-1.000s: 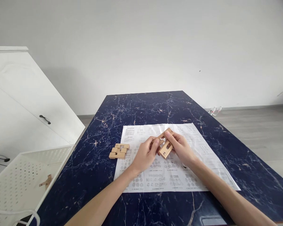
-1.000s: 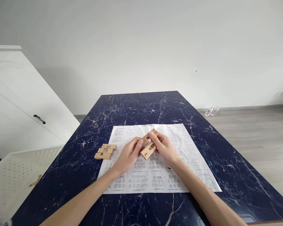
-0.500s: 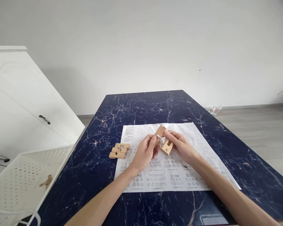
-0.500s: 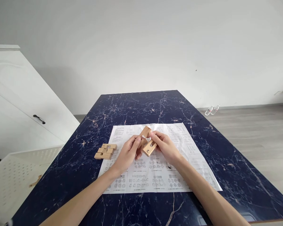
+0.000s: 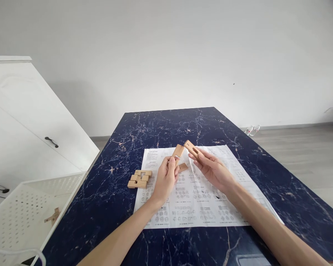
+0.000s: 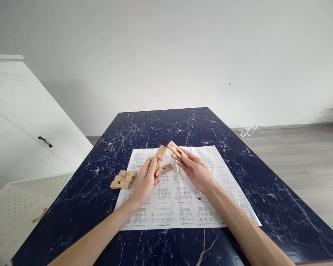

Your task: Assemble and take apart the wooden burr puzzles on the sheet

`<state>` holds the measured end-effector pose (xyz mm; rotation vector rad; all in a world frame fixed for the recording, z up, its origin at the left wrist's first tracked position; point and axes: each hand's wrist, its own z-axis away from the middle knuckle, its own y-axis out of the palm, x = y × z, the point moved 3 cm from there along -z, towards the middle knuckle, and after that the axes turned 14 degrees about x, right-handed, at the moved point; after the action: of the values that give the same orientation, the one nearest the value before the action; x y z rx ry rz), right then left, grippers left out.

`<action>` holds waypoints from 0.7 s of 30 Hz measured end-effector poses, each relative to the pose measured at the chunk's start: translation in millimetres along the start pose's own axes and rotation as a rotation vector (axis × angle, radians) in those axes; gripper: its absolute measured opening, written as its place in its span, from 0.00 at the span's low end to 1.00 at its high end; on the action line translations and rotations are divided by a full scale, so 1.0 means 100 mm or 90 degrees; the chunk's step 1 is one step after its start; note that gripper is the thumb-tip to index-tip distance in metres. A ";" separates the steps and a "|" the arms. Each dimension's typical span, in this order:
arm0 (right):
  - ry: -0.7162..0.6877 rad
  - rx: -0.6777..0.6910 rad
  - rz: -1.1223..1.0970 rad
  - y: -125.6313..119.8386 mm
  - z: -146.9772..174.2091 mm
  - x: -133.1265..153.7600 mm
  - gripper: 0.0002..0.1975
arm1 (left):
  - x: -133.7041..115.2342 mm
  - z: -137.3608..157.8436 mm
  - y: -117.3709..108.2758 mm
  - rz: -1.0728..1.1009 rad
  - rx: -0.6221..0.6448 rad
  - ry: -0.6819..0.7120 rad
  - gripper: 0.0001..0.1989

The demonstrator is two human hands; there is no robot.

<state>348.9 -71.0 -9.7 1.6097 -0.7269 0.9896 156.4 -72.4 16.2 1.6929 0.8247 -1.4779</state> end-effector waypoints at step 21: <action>-0.023 0.018 0.174 0.12 0.06 0.00 0.24 | 0.11 0.00 0.01 -0.072 0.045 -0.067 0.20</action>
<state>340.4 -80.2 -5.1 1.5838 -0.9806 1.1720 159.0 -72.8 5.6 1.6274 0.8326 -1.6754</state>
